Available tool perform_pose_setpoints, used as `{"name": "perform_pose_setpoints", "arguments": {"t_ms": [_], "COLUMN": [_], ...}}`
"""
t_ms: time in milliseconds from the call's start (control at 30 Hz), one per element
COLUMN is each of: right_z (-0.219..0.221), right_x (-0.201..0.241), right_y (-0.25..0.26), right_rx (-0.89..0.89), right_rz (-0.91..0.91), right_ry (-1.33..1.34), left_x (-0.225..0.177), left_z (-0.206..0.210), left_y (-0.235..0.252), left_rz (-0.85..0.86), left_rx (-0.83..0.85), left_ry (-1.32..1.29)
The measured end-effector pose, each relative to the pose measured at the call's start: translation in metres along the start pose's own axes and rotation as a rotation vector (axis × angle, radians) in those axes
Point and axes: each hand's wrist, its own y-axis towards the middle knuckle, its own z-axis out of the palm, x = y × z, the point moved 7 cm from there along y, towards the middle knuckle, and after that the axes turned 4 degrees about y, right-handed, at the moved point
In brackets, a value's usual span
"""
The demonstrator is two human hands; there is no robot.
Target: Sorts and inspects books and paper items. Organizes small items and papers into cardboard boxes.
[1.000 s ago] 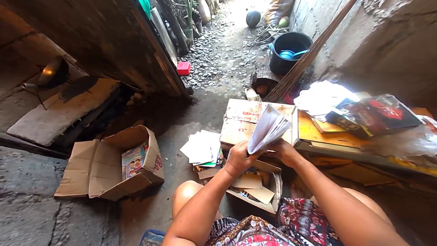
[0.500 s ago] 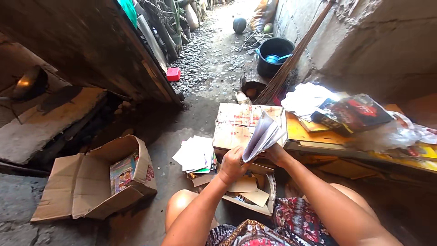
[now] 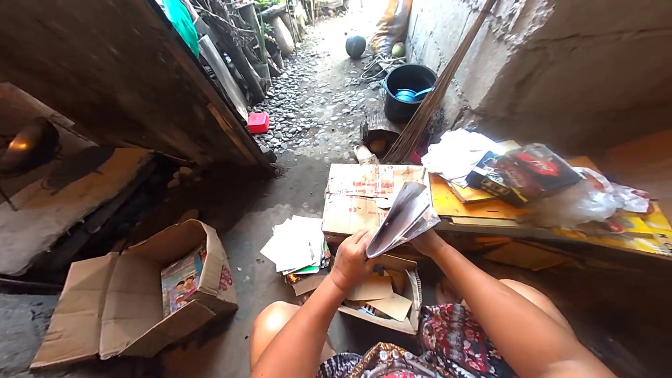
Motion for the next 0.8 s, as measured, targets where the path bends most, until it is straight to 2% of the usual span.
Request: {"name": "perform_pose_setpoints", "arguments": {"t_ms": [233, 400, 667, 800], "right_z": [-0.001, -0.009, -0.018, -0.023], "right_x": [0.020, 0.031, 0.032, 0.031], "right_y": [-0.002, 0.005, 0.014, 0.013], "right_rx": [-0.129, -0.158, -0.175, -0.180], "right_rz": [-0.092, -0.276, -0.283, -0.310], "right_ry": [-0.243, -0.194, -0.266, -0.245], "left_x": [0.021, 0.043, 0.068, 0.073], "left_z": [0.003, 0.006, 0.015, 0.020], "left_y": [-0.003, -0.007, -0.019, -0.020], "left_rz": [-0.089, -0.203, -0.493, -0.540], "left_rx": [0.002, -0.025, -0.052, -0.035], "left_ry": [-0.022, -0.100, -0.455, -0.510]}}
